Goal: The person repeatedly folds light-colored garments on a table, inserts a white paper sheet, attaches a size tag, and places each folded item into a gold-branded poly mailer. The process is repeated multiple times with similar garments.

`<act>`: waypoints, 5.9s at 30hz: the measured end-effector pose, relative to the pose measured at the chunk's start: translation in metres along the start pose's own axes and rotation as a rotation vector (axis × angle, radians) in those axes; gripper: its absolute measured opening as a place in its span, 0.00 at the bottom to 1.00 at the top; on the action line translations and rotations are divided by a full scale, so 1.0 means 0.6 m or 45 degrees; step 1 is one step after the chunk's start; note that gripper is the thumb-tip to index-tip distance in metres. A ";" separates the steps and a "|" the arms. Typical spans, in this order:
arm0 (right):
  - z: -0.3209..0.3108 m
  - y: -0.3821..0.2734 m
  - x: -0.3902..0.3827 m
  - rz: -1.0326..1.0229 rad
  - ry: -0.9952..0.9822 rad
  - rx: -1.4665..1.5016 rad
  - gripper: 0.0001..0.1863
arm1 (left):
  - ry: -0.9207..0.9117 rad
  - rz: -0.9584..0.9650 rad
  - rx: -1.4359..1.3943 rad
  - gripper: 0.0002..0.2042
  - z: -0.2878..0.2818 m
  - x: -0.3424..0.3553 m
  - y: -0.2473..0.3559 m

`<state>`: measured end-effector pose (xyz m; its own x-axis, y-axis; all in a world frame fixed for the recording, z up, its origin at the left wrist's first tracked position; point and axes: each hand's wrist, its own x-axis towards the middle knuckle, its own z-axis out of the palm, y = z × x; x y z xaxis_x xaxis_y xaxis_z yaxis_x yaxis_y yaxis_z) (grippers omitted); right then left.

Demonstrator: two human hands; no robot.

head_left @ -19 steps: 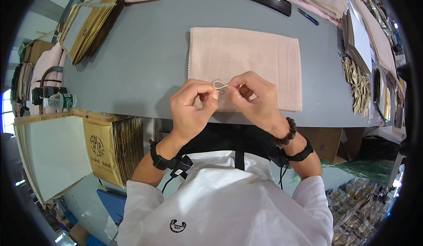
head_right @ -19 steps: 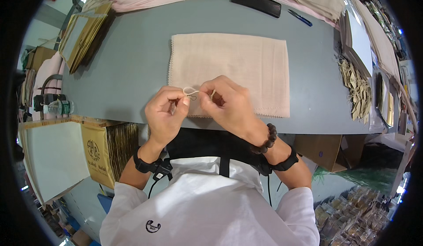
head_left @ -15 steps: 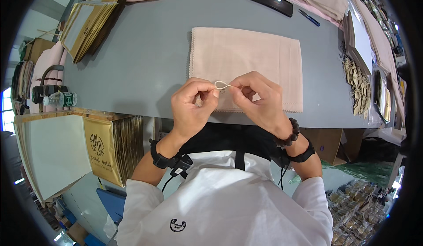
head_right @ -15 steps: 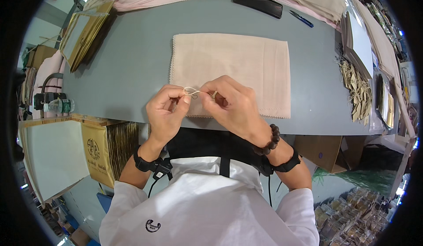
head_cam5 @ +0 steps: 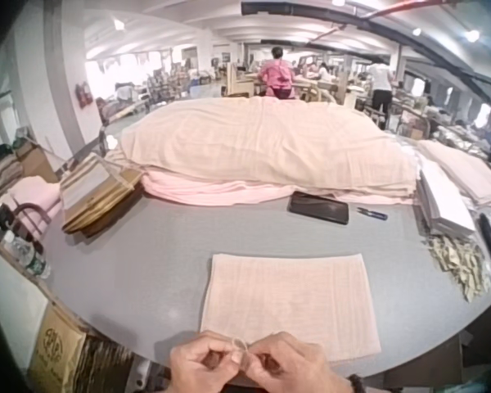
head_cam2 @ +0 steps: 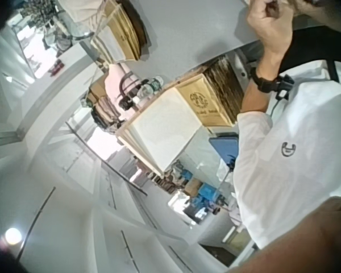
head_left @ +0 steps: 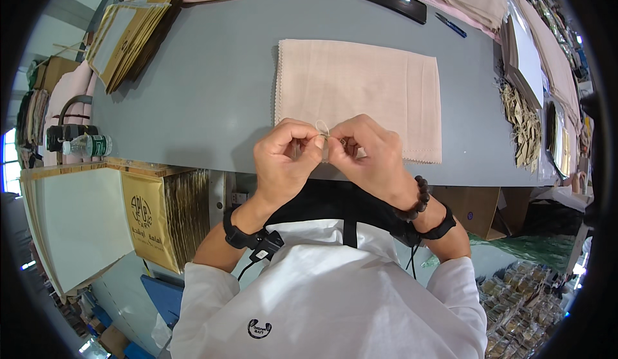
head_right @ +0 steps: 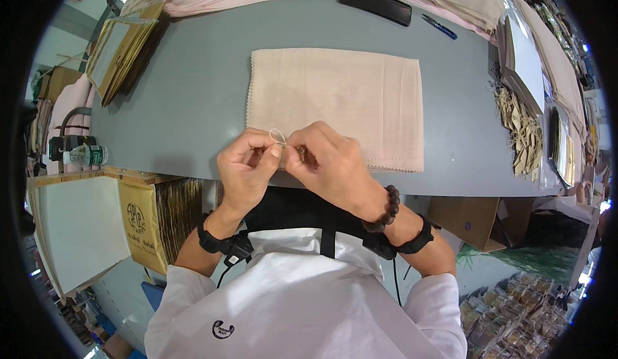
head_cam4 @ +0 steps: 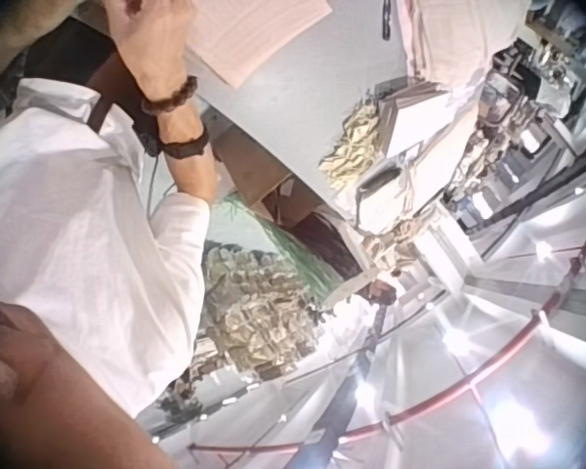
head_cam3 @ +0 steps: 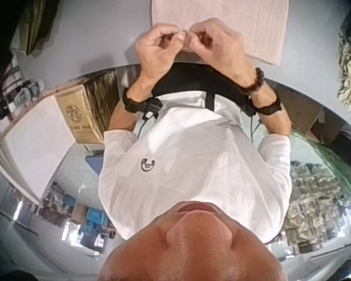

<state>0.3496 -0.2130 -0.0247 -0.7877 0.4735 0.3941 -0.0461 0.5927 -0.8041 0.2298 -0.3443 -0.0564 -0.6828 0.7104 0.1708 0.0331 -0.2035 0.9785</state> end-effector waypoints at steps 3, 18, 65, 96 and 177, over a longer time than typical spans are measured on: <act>0.001 -0.003 0.001 0.135 0.053 0.105 0.04 | 0.055 0.130 0.167 0.06 0.001 0.004 0.003; -0.015 0.022 0.017 -0.359 -0.093 -0.473 0.10 | 0.108 0.404 0.546 0.07 -0.030 0.023 0.012; 0.052 0.035 0.020 -0.038 -0.573 -0.080 0.10 | -0.404 0.328 0.838 0.06 -0.139 0.008 -0.004; 0.079 0.036 0.021 0.114 -0.469 0.138 0.04 | -0.170 -0.131 0.640 0.05 -0.124 -0.018 0.015; 0.148 0.031 0.113 -0.408 -0.559 -0.745 0.23 | -0.190 -0.117 1.134 0.09 -0.201 0.094 0.035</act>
<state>0.2407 -0.2278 -0.0528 -0.9663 -0.0053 0.2573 -0.0769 0.9600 -0.2692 0.1041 -0.3895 -0.0398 -0.6110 0.7906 0.0399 0.5777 0.4109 0.7053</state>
